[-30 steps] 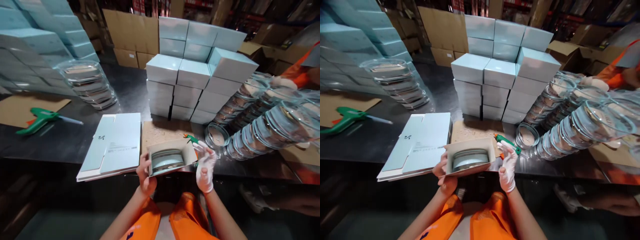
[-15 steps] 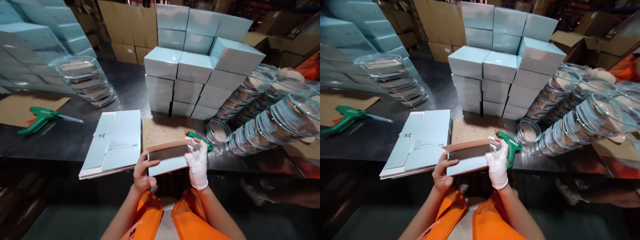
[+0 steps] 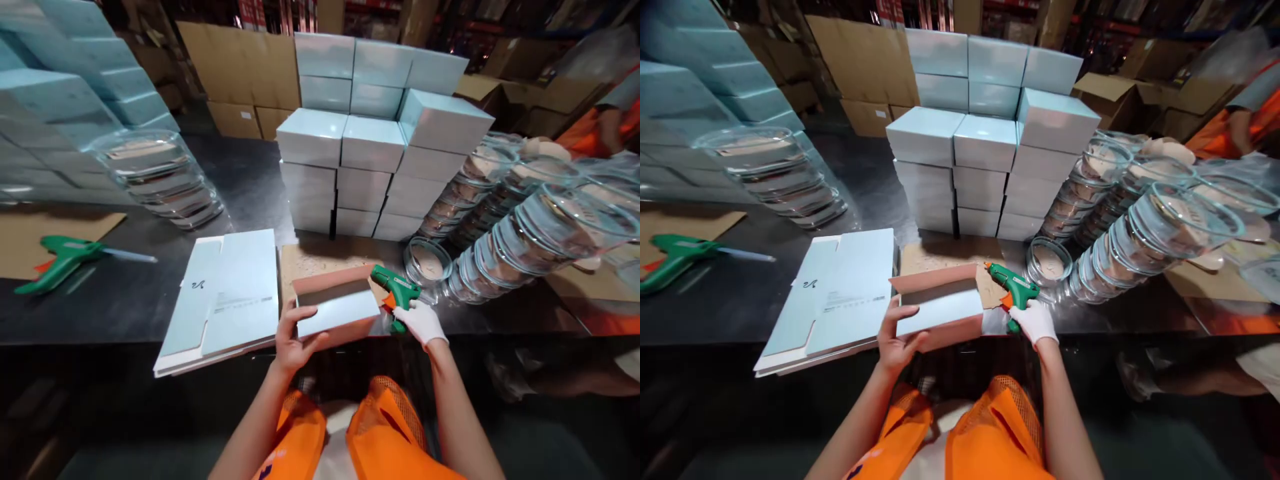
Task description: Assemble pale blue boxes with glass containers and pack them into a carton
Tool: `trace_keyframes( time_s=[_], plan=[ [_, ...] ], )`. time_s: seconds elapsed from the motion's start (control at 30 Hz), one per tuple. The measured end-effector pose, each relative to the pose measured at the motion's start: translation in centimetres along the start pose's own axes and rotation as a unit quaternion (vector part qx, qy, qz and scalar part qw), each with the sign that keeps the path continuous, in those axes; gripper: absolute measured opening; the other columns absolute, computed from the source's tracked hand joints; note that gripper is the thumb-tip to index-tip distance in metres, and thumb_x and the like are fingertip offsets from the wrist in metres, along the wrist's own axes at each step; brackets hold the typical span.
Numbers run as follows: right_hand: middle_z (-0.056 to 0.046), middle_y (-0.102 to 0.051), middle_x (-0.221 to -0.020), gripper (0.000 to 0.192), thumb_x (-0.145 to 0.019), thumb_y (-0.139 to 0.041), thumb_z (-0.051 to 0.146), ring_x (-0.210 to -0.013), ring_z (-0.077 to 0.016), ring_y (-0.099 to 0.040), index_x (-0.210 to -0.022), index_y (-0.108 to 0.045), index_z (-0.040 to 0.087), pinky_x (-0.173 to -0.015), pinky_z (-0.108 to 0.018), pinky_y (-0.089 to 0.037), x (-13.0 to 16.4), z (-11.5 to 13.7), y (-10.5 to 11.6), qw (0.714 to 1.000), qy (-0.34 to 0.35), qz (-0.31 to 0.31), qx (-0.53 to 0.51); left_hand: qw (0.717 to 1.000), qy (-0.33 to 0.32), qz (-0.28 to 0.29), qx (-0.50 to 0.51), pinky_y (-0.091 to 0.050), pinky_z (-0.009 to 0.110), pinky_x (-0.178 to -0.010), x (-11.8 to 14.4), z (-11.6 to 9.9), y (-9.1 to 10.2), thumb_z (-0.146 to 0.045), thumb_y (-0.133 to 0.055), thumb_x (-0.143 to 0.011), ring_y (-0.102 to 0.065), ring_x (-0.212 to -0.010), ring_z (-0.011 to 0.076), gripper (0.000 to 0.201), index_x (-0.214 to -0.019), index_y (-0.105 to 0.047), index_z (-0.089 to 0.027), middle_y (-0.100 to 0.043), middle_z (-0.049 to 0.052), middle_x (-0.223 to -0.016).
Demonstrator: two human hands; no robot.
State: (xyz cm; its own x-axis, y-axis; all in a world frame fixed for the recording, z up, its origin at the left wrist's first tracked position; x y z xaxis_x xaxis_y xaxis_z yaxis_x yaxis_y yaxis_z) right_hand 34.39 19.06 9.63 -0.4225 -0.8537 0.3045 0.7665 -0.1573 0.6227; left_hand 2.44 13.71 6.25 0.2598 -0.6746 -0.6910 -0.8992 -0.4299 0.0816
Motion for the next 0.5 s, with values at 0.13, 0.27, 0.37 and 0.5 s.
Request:
trace_keyframes(
  time_s=[0.13, 0.27, 0.37, 0.5],
  plan=[
    [-0.005, -0.071, -0.064, 0.032, -0.065, -0.071, 0.053, -0.060, -0.0233, -0.068, -0.072, -0.062, 0.023, -0.055, -0.033, -0.054, 1.4, -0.2, 0.1, 0.990, 0.020, 0.011, -0.139, 0.990, 0.134, -0.030, 0.032, -0.061, 0.031, -0.080, 0.2, -2.3, 0.2, -0.053, -0.085, -0.082, -0.065, -0.122, 0.0290, 0.040, -0.106, -0.077, -0.023, -0.073, 0.009, -0.106],
    [-0.001, -0.073, -0.074, 0.052, -0.060, -0.084, 0.057, -0.063, -0.0189, -0.067, -0.091, -0.061, 0.023, -0.060, -0.031, -0.056, 5.1, 0.5, 0.4, 0.952, 0.111, -0.082, -0.275, 0.976, 0.214, -0.026, 0.029, -0.058, 0.031, -0.085, 1.0, -4.4, 0.3, -0.055, -0.085, -0.081, -0.069, -0.109, 0.0250, 0.039, -0.102, -0.079, -0.023, -0.072, 0.007, -0.112],
    [0.000, -0.069, -0.070, 0.040, -0.071, -0.087, 0.052, -0.060, -0.0159, -0.061, -0.084, -0.064, 0.022, -0.060, -0.030, -0.054, 8.2, 1.5, 0.5, 0.935, 0.176, -0.031, -0.307, 0.970, 0.243, -0.016, 0.017, -0.055, 0.031, -0.088, 1.2, -4.9, -0.2, -0.052, -0.083, -0.083, -0.069, -0.107, 0.0244, 0.035, -0.103, -0.079, -0.024, -0.072, 0.007, -0.112],
    [0.001, -0.065, -0.065, 0.030, -0.090, -0.072, 0.049, -0.056, -0.0163, -0.058, -0.103, -0.072, 0.022, -0.055, -0.028, -0.051, 11.3, 2.0, 0.7, 0.949, 0.215, 0.083, -0.216, 0.973, 0.228, 0.005, -0.035, -0.055, 0.036, -0.094, 0.9, -5.1, -0.9, -0.047, -0.083, -0.084, -0.069, -0.113, 0.0272, 0.030, -0.103, -0.079, -0.024, -0.074, 0.007, -0.109]
  ],
)
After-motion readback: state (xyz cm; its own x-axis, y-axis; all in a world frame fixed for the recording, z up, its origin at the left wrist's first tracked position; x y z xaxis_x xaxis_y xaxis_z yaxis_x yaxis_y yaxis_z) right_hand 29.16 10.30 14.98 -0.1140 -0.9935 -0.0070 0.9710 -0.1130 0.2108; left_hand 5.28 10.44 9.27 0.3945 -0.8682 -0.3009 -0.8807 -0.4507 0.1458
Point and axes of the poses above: each hand's wrist, its own x-axis away from the middle knuckle, its own y-axis out of the back of the hand, z = x × y, the point moved 2 cm from there along -x, towards the middle knuckle
